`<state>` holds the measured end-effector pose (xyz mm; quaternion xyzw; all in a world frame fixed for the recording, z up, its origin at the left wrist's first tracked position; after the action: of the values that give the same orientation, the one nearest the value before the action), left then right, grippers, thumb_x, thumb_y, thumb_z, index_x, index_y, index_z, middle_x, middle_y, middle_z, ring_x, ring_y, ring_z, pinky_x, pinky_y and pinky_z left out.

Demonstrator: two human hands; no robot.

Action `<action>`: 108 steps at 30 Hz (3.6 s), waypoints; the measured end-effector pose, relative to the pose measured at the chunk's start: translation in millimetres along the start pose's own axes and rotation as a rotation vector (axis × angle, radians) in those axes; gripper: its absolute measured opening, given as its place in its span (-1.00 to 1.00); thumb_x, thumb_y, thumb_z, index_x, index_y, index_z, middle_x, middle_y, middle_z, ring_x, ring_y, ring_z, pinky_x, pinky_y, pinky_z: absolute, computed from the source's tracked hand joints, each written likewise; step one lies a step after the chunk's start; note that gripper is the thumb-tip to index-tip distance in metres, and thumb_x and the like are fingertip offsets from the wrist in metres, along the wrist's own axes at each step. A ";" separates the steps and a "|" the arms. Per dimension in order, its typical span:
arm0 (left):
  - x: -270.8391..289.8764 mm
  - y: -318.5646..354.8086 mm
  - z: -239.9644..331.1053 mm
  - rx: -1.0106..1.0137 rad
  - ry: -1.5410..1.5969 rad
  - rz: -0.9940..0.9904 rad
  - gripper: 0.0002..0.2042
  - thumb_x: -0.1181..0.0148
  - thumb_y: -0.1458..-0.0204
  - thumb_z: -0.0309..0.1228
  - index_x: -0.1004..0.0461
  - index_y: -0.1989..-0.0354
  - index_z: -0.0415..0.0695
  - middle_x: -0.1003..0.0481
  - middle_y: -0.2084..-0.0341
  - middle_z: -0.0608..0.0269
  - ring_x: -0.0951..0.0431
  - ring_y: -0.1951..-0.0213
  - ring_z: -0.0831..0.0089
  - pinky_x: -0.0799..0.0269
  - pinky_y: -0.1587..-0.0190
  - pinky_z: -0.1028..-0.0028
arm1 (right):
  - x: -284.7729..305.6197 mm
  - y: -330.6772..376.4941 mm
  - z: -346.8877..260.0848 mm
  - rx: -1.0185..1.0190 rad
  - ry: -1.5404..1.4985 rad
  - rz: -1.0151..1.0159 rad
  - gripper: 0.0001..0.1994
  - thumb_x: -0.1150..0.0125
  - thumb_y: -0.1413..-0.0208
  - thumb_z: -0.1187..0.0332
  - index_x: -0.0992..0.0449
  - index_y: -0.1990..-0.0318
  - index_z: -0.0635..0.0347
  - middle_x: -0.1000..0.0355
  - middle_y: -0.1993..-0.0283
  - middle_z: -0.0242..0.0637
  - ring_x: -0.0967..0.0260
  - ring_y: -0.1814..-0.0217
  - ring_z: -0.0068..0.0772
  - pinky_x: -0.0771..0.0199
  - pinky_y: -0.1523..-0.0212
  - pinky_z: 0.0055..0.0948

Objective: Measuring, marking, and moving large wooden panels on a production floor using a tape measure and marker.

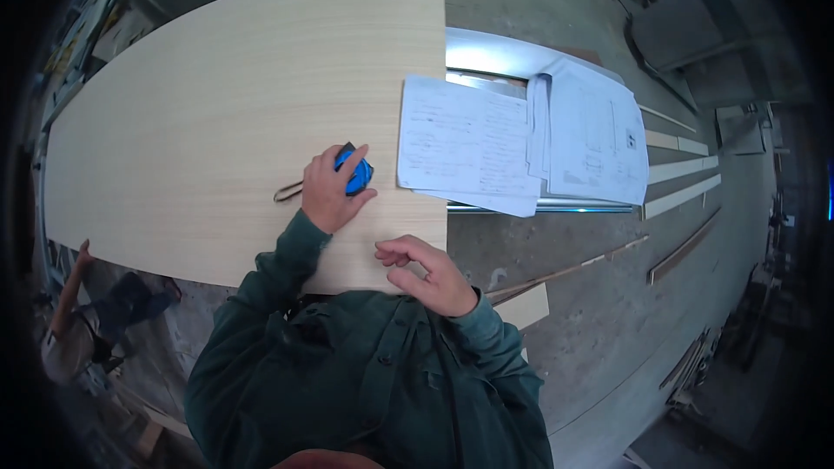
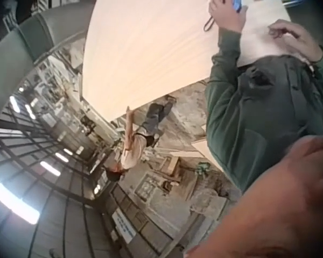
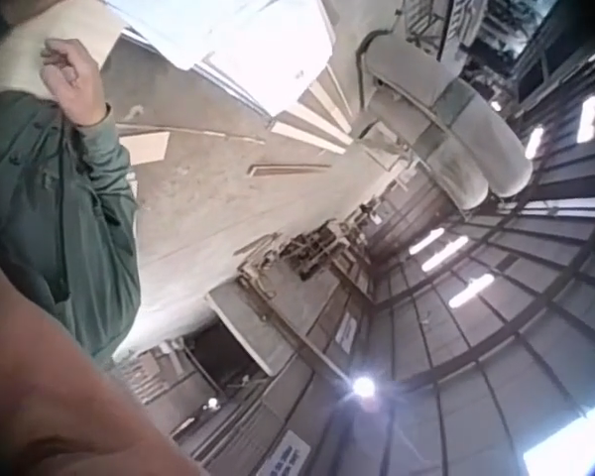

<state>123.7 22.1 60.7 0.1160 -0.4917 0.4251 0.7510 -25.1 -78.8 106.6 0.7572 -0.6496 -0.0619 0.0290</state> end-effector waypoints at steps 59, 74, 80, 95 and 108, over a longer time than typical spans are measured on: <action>-50.5 -34.5 39.7 0.702 0.823 0.114 -0.70 -0.11 -0.21 -0.39 -0.47 -0.04 -0.30 -0.56 0.16 0.26 -0.50 0.14 0.53 -0.42 0.05 0.50 | 412.7 115.4 80.2 -0.135 1.165 0.598 -0.12 -0.47 0.22 0.12 -0.21 -0.35 -0.04 -0.27 -0.05 0.05 -0.23 -0.04 0.12 -0.31 -0.03 0.01; -85.1 -117.5 168.9 0.664 1.038 0.378 -0.61 -0.12 -0.22 -0.27 -0.35 -0.08 -0.32 -0.50 0.09 0.09 -0.52 0.07 0.34 -0.45 -0.01 0.36 | 566.5 237.1 54.6 0.070 -0.043 1.082 -0.37 -0.23 -0.13 0.29 -0.20 -0.35 0.12 -0.35 -0.01 -0.29 -0.31 0.18 -0.56 -0.37 0.21 -0.54; -298.2 -149.6 219.1 0.771 1.375 0.143 -0.58 -0.08 -0.25 -0.32 -0.28 -0.18 -0.31 -0.47 -0.02 0.13 -0.47 -0.02 0.39 -0.38 -0.08 0.42 | 592.5 265.2 -3.1 0.293 0.013 1.131 -0.34 -0.22 -0.10 0.35 -0.15 -0.37 0.17 -0.34 -0.08 -0.24 -0.35 0.04 -0.47 -0.40 0.02 -0.47; -154.3 -28.4 152.6 0.671 0.441 0.481 -0.63 -0.16 -0.17 -0.36 -0.41 -0.15 -0.14 -0.39 -0.08 0.20 -0.40 -0.02 0.44 -0.34 -0.06 0.46 | 525.6 123.1 62.1 0.120 1.247 0.592 -0.15 -0.50 0.22 0.05 -0.28 -0.32 -0.11 -0.29 -0.08 0.01 -0.22 -0.02 0.03 -0.29 -0.08 -0.08; -90.7 162.2 87.2 1.310 -0.538 0.419 -0.38 0.15 -0.19 0.13 -0.13 -0.38 0.14 0.00 -0.40 0.07 0.05 -0.40 0.03 0.33 -0.38 -0.11 | 591.9 139.6 55.2 0.031 0.935 0.694 -0.44 -0.25 -0.13 0.09 -0.38 -0.22 0.19 -0.36 -0.06 -0.02 -0.26 -0.11 -0.05 -0.24 -0.16 -0.18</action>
<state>-68.3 22.1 -12.1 0.5446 -0.3162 0.7229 0.2844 -81.3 -682.7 36.1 0.4473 -0.7786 0.3018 0.3203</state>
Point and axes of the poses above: each hand's wrist, its own y-axis away from the middle knuckle, its own x-axis out of the back of the hand, z = x × y, the point moved 9 cm from there along -y, towards the middle knuckle
